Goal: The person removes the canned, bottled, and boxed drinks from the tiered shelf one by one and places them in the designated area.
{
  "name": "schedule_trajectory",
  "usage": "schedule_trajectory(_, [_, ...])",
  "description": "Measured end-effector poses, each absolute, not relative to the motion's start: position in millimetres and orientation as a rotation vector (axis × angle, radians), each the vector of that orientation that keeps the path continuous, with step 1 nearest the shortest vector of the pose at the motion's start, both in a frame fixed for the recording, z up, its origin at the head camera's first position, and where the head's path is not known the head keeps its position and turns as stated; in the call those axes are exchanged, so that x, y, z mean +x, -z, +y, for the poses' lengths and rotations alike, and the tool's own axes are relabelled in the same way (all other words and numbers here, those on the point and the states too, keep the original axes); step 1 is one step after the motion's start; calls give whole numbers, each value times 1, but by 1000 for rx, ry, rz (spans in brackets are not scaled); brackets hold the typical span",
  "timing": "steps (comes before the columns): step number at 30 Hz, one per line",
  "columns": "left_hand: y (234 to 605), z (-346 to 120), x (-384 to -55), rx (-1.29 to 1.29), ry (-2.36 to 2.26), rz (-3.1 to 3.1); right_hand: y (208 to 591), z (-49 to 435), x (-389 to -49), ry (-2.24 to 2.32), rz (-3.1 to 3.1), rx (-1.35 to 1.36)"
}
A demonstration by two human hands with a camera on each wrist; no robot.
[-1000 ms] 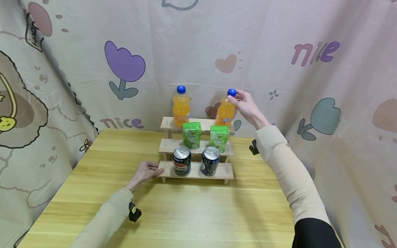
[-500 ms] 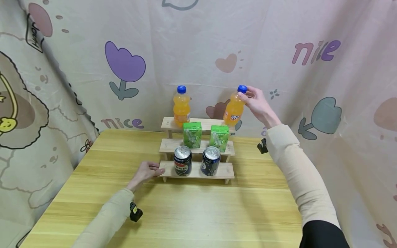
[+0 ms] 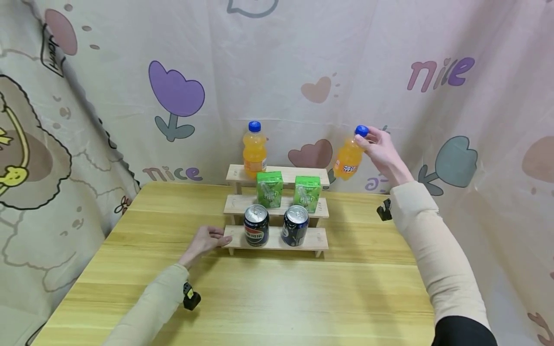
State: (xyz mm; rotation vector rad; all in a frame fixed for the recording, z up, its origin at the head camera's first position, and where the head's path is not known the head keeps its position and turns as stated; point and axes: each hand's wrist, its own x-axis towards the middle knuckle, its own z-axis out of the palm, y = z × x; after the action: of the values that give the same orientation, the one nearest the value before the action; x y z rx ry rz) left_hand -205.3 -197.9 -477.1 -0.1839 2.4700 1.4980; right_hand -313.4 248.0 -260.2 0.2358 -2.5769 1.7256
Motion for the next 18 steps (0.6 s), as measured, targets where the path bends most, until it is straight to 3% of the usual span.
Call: schedule_trajectory(18, [476, -196, -203, -187, -1503, 2462, 312, 299, -309, -1581, -2627, 36])
